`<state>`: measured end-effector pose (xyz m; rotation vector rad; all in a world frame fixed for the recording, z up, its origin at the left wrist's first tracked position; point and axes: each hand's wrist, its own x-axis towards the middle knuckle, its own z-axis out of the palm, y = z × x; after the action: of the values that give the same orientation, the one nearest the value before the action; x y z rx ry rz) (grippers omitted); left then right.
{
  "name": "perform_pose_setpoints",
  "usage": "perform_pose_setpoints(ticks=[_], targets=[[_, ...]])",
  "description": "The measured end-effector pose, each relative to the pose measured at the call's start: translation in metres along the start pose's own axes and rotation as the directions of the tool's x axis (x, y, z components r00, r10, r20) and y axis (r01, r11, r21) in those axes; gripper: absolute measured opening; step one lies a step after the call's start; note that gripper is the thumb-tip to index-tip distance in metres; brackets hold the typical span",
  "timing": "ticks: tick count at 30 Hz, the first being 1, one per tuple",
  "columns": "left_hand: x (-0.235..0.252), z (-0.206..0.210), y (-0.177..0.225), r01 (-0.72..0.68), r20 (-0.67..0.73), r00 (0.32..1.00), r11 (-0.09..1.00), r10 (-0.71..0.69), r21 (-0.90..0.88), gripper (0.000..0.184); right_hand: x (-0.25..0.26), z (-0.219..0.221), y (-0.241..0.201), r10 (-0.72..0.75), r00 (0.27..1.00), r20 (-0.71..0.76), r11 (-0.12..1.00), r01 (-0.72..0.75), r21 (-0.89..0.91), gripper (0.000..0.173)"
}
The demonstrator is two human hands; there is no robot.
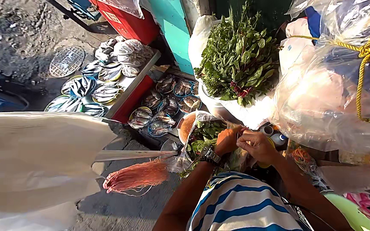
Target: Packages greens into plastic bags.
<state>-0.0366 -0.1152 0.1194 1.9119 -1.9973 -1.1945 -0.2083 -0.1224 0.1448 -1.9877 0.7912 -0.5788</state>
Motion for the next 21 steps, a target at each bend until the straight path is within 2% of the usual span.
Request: perform_pose_setpoints(ticks=[1,3,4,5,6,7,9,10,11,13,15,17,18,21], targets=[[-0.003,0.005,0.001,-0.031,0.002,1.0,0.999,0.031,0.015,0.042,0.003,-0.007,-0.01,0.001,0.998,0.057,1.0,0.0,-0.011,0.025],[-0.008,0.02,0.002,-0.146,-0.009,0.989,0.989,0.146,0.005,0.036,0.017,-0.02,-0.024,0.106,0.963,0.249,0.992,-0.121,0.044,0.024],[-0.011,0.025,0.005,-0.214,0.022,0.977,0.977,0.214,0.009,0.035,0.025,-0.024,-0.024,0.164,0.931,0.325,0.965,-0.219,0.141,0.021],[-0.014,0.026,0.012,-0.273,0.116,0.956,0.962,0.269,0.024,0.037,0.032,-0.025,-0.016,0.192,0.916,0.352,0.905,-0.304,0.297,0.017],[-0.017,0.021,0.018,-0.332,0.216,0.921,0.943,0.325,-0.002,0.038,0.036,-0.027,-0.003,0.201,0.906,0.371,0.79,-0.374,0.486,0.017],[-0.021,0.015,0.021,-0.393,0.264,0.878,0.916,0.4,-0.082,0.038,0.036,-0.03,0.012,0.182,0.905,0.385,0.63,-0.408,0.661,0.02],[-0.029,0.0,0.016,-0.439,0.234,0.811,0.822,0.537,-0.364,0.031,0.029,-0.035,0.039,0.065,0.927,0.369,0.346,-0.368,0.863,0.022],[-0.032,-0.007,0.011,-0.421,0.208,0.79,0.758,0.576,-0.499,0.029,0.024,-0.035,0.044,0.003,0.944,0.33,0.275,-0.318,0.907,0.021],[-0.033,-0.011,0.007,-0.398,0.19,0.773,0.696,0.606,-0.598,0.029,0.019,-0.032,0.043,-0.037,0.96,0.277,0.261,-0.258,0.93,0.019],[-0.032,-0.011,-0.002,-0.375,0.157,0.749,0.607,0.644,-0.7,0.029,0.01,-0.025,0.034,-0.069,0.987,0.144,0.35,-0.111,0.93,0.019],[-0.029,-0.008,-0.01,-0.351,0.133,0.748,0.557,0.65,-0.752,0.03,0.003,-0.023,0.022,-0.057,0.998,0.016,0.539,0.018,0.842,0.02],[-0.026,-0.005,-0.016,-0.302,0.116,0.774,0.524,0.622,-0.796,0.036,-0.003,-0.022,0.014,-0.096,0.992,-0.084,0.758,0.128,0.639,0.019],[-0.024,-0.005,-0.018,-0.277,0.111,0.783,0.502,0.612,-0.819,0.037,-0.003,-0.021,0.012,-0.175,0.978,-0.116,0.832,0.21,0.514,0.019],[-0.02,-0.004,-0.024,-0.185,0.074,0.835,0.406,0.545,-0.895,0.024,-0.006,-0.012,0.017,-0.419,0.892,-0.171,0.871,0.448,0.203,0.019]])
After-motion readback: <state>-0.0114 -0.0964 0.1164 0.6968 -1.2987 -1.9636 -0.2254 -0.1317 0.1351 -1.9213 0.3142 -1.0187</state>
